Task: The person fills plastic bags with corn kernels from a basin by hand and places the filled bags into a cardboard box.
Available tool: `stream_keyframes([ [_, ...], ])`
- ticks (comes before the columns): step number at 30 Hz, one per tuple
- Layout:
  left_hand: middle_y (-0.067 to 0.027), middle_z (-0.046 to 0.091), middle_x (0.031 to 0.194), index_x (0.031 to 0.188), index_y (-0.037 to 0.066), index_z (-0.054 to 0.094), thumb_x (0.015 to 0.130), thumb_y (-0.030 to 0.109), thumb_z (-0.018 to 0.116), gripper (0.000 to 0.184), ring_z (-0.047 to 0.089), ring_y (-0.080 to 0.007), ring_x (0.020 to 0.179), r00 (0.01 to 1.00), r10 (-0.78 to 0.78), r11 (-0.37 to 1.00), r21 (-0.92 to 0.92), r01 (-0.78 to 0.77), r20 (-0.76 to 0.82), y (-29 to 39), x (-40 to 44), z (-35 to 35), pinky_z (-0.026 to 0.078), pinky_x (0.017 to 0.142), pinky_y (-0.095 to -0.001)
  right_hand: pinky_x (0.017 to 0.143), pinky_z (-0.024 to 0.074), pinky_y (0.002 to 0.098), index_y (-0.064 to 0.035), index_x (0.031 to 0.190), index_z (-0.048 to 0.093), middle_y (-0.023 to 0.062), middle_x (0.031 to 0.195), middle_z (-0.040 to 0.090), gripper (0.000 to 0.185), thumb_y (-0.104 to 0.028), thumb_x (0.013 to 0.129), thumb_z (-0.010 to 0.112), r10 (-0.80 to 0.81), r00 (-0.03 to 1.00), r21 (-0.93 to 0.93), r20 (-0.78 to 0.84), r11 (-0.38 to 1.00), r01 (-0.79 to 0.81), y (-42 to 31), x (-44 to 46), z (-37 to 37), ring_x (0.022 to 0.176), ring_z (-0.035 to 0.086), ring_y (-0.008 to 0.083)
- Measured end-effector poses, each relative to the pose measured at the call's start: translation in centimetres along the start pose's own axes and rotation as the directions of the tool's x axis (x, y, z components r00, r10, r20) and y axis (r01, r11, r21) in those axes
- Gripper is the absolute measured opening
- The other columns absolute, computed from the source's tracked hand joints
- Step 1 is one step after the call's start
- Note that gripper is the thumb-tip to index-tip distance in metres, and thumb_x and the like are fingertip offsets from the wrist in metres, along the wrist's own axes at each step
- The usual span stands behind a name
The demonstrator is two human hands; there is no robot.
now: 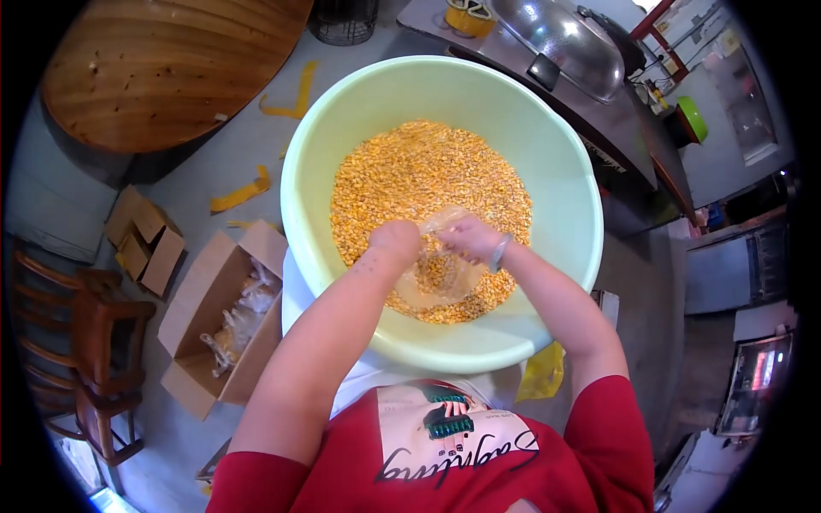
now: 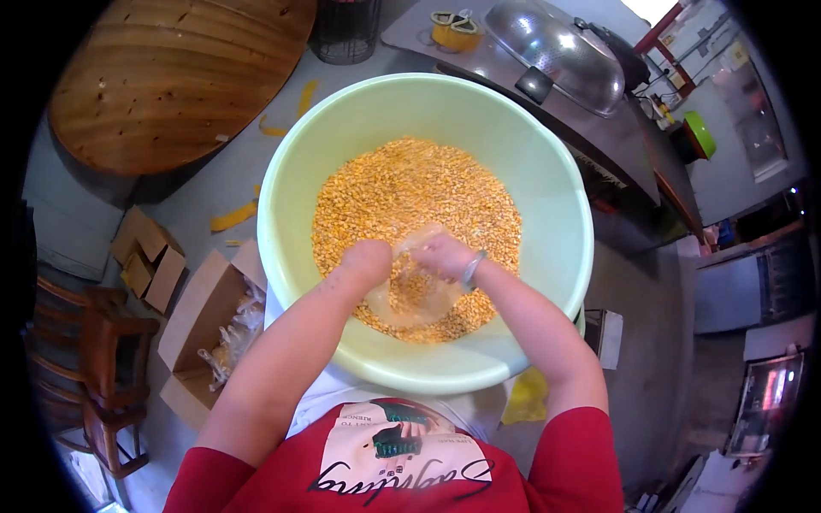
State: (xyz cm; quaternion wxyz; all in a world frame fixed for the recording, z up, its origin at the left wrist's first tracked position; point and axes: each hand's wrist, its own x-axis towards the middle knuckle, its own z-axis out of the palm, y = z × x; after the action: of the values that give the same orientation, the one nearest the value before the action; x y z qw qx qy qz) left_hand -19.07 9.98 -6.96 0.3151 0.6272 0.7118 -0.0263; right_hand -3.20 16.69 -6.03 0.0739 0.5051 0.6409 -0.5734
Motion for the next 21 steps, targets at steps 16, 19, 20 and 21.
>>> stream_keyframes([
  [16,-0.0115,0.059,0.103,0.098,0.007,0.061,0.076,0.013,0.055,0.024,0.057,-0.0244,0.097,0.999,0.034,0.998,-0.051,-0.034,-0.011,-0.2,0.5,0.2,0.047,0.08,-0.0335,0.058,0.049,0.0272,0.0021,0.084,0.062,0.0096,0.076,0.061,0.019,-0.012,0.082,0.051,0.153,0.955,0.108,-0.253,0.986,-0.13,4.3,5.7,3.8,0.067,0.058,0.0145],
  [19,-0.012,0.06,0.102,0.097,0.006,0.062,0.076,0.013,0.054,0.023,0.057,-0.0246,0.096,0.998,0.056,0.998,-0.026,-0.056,-0.023,-0.1,0.2,0.1,0.047,0.079,-0.0336,0.061,0.0516,0.0267,0.0021,0.089,0.061,0.01,0.081,0.062,0.019,-0.004,0.082,0.045,0.18,0.968,0.112,-0.177,0.98,-0.162,2.6,3.2,3.6,0.073,0.061,0.0165],
  [20,-0.0117,0.06,0.101,0.097,0.007,0.062,0.076,0.013,0.054,0.023,0.058,-0.0246,0.095,0.997,0.07,0.998,-0.004,-0.07,-0.028,-0.2,0.0,0.1,0.047,0.078,-0.0336,0.061,0.0518,0.0266,0.0016,0.09,0.061,0.0101,0.083,0.062,0.019,-0.002,0.081,0.044,0.093,0.986,-0.057,-0.141,0.993,-0.102,3.3,3.2,3.5,0.073,0.061,0.0168],
  [21,-0.0115,0.061,0.1,0.096,0.007,0.062,0.076,0.013,0.054,0.022,0.058,-0.0246,0.095,0.996,0.084,0.996,0.019,-0.083,-0.035,-0.2,0.0,0.0,0.048,0.078,-0.0336,0.06,0.052,0.0264,0.0012,0.091,0.06,0.0103,0.084,0.062,0.02,-0.001,0.08,0.043,0.009,0.996,-0.222,-0.09,0.975,-0.029,3.9,3.1,3.6,0.073,0.062,0.0171],
])
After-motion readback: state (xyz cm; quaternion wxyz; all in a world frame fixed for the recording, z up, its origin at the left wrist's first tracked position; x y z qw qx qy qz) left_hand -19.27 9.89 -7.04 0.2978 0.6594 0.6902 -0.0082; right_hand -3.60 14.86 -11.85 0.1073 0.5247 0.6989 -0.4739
